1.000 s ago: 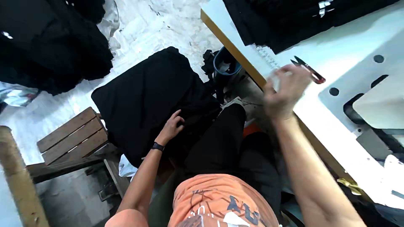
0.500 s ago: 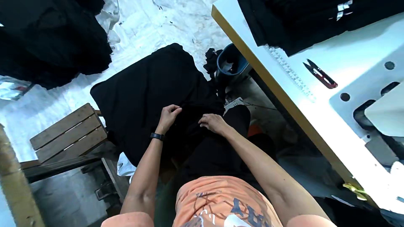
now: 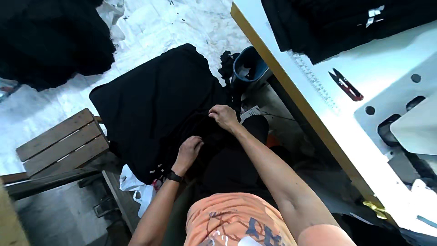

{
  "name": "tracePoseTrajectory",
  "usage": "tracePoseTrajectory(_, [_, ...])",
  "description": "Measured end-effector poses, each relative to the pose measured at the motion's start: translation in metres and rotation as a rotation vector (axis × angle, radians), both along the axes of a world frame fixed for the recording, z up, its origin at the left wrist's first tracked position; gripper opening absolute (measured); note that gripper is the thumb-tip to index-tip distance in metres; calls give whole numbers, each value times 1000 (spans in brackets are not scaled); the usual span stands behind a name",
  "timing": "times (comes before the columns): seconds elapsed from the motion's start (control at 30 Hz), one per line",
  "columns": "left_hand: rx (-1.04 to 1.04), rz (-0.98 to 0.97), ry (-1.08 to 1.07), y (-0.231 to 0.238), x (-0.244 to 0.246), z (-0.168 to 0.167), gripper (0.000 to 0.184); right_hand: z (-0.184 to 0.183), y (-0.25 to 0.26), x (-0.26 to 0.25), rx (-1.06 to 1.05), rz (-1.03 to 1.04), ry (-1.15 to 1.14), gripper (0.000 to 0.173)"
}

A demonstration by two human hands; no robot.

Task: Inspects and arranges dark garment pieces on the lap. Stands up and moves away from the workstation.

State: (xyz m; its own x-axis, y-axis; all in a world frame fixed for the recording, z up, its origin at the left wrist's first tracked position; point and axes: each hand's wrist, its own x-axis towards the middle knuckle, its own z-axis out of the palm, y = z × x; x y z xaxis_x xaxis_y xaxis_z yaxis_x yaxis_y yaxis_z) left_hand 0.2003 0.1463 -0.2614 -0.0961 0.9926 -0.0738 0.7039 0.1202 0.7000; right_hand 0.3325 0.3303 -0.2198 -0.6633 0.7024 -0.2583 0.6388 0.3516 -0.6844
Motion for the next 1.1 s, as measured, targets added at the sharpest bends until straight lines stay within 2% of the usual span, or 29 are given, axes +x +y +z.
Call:
tracePoseTrajectory(0.17, [-72,168,-127,36,-37,23,25,-11,1,3,-70,-41,97,22])
tracePoseTrajectory(0.23, [-134,224,-203,55,-51,16,26,-17,-3,5,-135,-72,172,22])
tracePoseTrajectory(0.3, [-195,278,-292,69,-62,3,27,-20,-13,11,-162,0,202,18])
tracePoseTrajectory(0.37, [-234,326,-360,75,-67,-10,27,-20,-26,18,-194,194,83,18])
tracePoseTrajectory(0.43, [-249,353,-405,77,-68,-18,27,-10,-38,15,-205,422,-196,36])
tracePoseTrajectory(0.5, [-262,361,-433,76,-68,-21,27,-2,-53,8,-117,615,-440,50])
tracePoseTrajectory(0.53, [-262,359,-446,76,-68,-21,27,-1,-59,7,-49,671,-497,50])
tracePoseTrajectory(0.6, [-251,355,-457,75,-69,-20,27,-4,-62,9,84,691,-480,36])
tracePoseTrajectory(0.7, [-239,357,-465,73,-70,-21,26,-7,-45,16,78,588,-333,19])
tracePoseTrajectory(0.8, [-195,338,-441,68,-69,-21,25,-16,-15,13,-82,252,-44,18])
tracePoseTrajectory(0.87, [-64,304,-301,58,-62,-10,23,-15,-5,0,-114,65,89,17])
tracePoseTrajectory(0.93, [133,251,-91,37,-48,10,22,-10,-1,-16,-128,-20,123,17])
tracePoseTrajectory(1.0, [288,191,5,23,-34,9,18,-8,2,-30,-157,-78,146,16])
tracePoseTrajectory(1.03, [291,130,16,16,-26,2,19,-7,3,-35,-172,-98,150,15])
tracePoseTrajectory(1.1, [146,4,36,0,-13,-17,26,-6,4,-44,-199,-115,140,15])
